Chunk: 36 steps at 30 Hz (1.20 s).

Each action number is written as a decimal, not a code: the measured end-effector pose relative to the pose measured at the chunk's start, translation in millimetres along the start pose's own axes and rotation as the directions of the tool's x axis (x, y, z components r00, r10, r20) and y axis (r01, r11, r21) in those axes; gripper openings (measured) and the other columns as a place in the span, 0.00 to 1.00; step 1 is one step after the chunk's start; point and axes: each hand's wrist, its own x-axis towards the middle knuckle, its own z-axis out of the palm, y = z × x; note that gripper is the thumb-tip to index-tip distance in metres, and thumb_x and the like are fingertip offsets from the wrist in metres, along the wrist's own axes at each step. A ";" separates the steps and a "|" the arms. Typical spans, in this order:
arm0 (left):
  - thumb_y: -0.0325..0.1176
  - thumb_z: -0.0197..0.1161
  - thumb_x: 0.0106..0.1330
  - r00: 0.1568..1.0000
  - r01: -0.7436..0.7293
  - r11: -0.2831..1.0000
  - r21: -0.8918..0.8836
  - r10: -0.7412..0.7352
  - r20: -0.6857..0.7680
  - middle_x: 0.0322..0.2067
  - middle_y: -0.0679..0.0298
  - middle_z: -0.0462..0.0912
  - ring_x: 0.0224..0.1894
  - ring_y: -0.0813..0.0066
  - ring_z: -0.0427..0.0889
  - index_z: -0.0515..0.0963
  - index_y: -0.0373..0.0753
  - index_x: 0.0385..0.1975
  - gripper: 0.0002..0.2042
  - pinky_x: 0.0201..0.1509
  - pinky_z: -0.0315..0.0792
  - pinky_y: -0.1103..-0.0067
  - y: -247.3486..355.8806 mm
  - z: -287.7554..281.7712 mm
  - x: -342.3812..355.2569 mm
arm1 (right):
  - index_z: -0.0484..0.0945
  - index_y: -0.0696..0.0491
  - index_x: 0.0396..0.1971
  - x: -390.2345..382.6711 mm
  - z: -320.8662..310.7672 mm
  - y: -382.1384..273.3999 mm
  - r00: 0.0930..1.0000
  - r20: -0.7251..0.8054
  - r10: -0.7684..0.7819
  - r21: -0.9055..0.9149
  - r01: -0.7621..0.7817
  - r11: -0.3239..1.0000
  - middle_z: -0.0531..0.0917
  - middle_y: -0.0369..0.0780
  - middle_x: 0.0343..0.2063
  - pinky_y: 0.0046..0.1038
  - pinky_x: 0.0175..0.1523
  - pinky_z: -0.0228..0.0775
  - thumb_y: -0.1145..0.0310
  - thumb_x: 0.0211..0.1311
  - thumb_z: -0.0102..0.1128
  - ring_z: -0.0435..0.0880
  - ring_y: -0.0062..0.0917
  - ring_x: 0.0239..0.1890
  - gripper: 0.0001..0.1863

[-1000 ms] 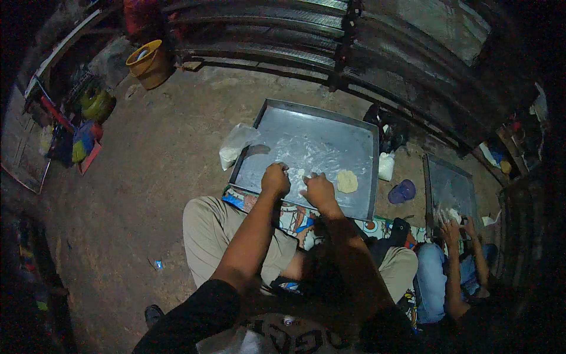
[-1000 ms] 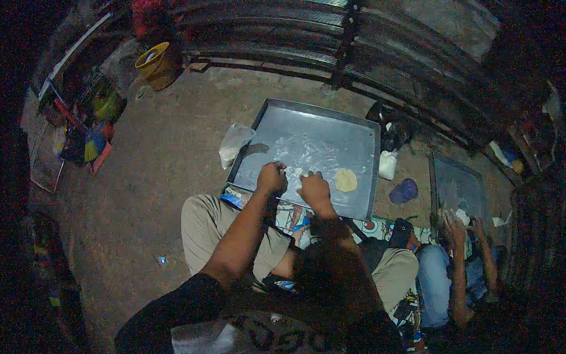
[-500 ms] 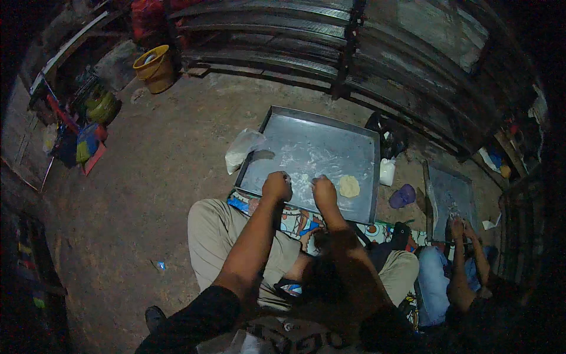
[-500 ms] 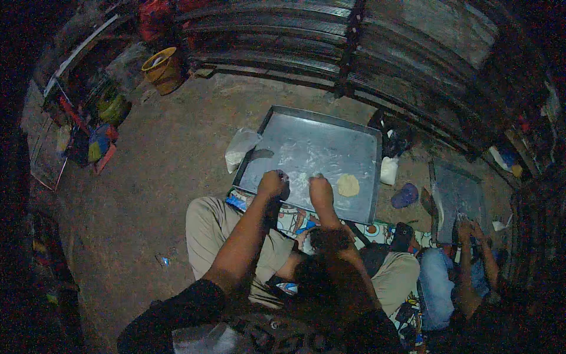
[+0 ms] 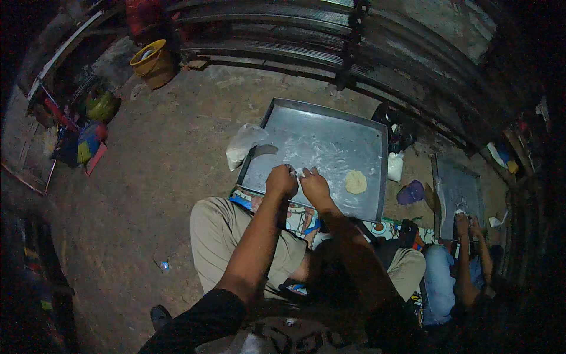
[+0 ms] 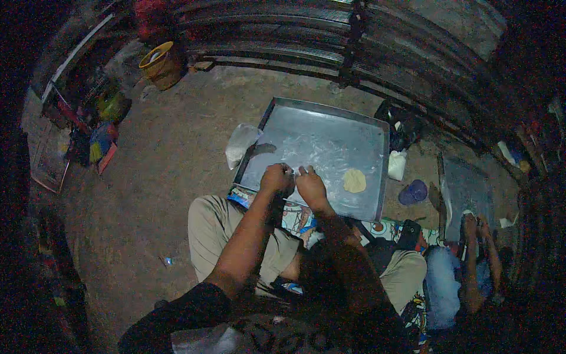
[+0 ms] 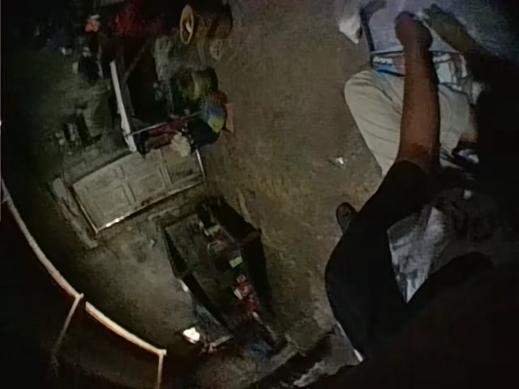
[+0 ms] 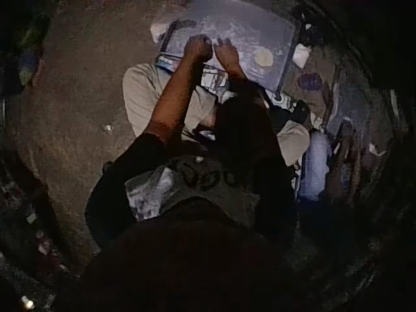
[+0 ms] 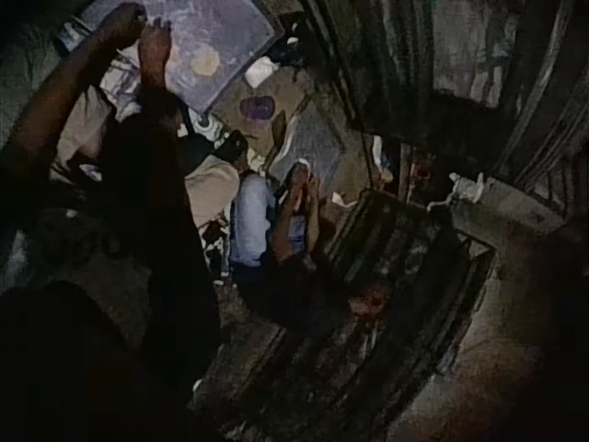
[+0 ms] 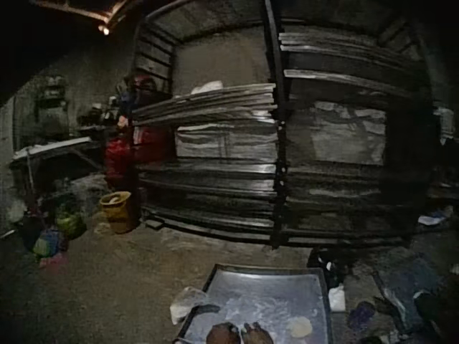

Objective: The person, while sitting, uses their hands to knead and shape pieces of dough on a metal tray, using flour to prevent sticking.

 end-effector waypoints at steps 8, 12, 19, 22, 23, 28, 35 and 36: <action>0.35 0.62 0.58 0.993 -0.115 0.993 -0.020 0.115 -0.005 0.38 0.48 0.85 0.43 0.49 0.84 0.85 0.42 0.37 0.10 0.49 0.78 0.63 -19.5 10.9 10.5 | 0.84 0.57 0.28 -36.3 -15.2 52.9 0.917 0.014 0.398 0.148 -0.396 0.906 0.82 0.49 0.31 0.40 0.42 0.80 0.74 0.57 0.54 0.85 0.45 0.36 0.09; 0.35 0.63 0.56 0.966 -0.255 0.967 0.013 0.255 -0.032 0.37 0.49 0.85 0.42 0.49 0.85 0.84 0.42 0.35 0.09 0.48 0.78 0.64 -25.4 15.0 14.9 | 0.85 0.57 0.28 -55.3 -29.9 64.5 0.812 -0.028 0.583 0.202 -0.567 0.799 0.82 0.51 0.36 0.41 0.41 0.81 0.73 0.57 0.56 0.86 0.45 0.36 0.08; 0.34 0.64 0.56 0.978 -0.204 0.979 0.027 0.203 0.041 0.37 0.50 0.86 0.42 0.51 0.85 0.85 0.41 0.36 0.10 0.49 0.78 0.65 -24.1 13.4 11.9 | 0.84 0.60 0.28 -51.1 -29.7 14.5 0.815 0.084 0.573 0.079 -0.578 0.812 0.82 0.54 0.39 0.37 0.40 0.82 0.74 0.56 0.57 0.87 0.42 0.34 0.08; 0.34 0.64 0.56 0.983 -0.178 0.983 0.050 0.175 0.062 0.38 0.50 0.86 0.44 0.51 0.85 0.85 0.41 0.37 0.11 0.50 0.78 0.64 -26.8 13.3 15.4 | 0.85 0.61 0.30 -48.3 -28.5 0.7 0.819 0.093 0.567 0.041 -0.572 0.819 0.80 0.56 0.42 0.35 0.40 0.82 0.74 0.57 0.57 0.87 0.42 0.35 0.09; 0.35 0.64 0.56 0.985 -0.159 0.986 0.045 0.156 0.068 0.39 0.50 0.85 0.44 0.51 0.85 0.85 0.41 0.37 0.11 0.50 0.78 0.64 -22.6 9.5 11.1 | 0.85 0.62 0.30 -47.0 -30.7 -2.2 0.822 0.097 0.561 0.045 -0.567 0.823 0.80 0.56 0.42 0.35 0.40 0.82 0.74 0.57 0.57 0.87 0.42 0.35 0.09; 0.35 0.63 0.56 0.987 -0.144 0.989 0.032 0.141 0.075 0.40 0.49 0.85 0.45 0.50 0.84 0.85 0.41 0.37 0.11 0.50 0.78 0.63 -21.3 10.0 16.0 | 0.85 0.62 0.31 -35.0 -30.1 -9.1 0.837 0.212 0.505 0.067 -0.528 0.847 0.80 0.54 0.44 0.37 0.43 0.83 0.76 0.59 0.54 0.87 0.43 0.40 0.10; 0.35 0.60 0.60 0.989 -0.135 0.988 0.078 0.129 0.076 0.43 0.48 0.84 0.46 0.49 0.84 0.84 0.40 0.38 0.11 0.52 0.77 0.62 -12.2 2.1 11.5 | 0.85 0.60 0.35 -35.1 -20.1 28.8 0.875 -0.070 0.479 0.414 -0.411 0.812 0.82 0.56 0.35 0.45 0.46 0.75 0.69 0.53 0.65 0.82 0.51 0.39 0.12; 0.35 0.60 0.60 0.990 -0.122 0.990 0.072 0.116 0.080 0.43 0.47 0.84 0.47 0.49 0.83 0.84 0.40 0.38 0.11 0.52 0.77 0.62 -14.0 2.1 12.6 | 0.85 0.60 0.37 -34.0 -24.5 31.5 0.874 -0.118 0.471 0.415 -0.387 0.823 0.81 0.57 0.34 0.44 0.48 0.73 0.68 0.53 0.64 0.81 0.51 0.39 0.14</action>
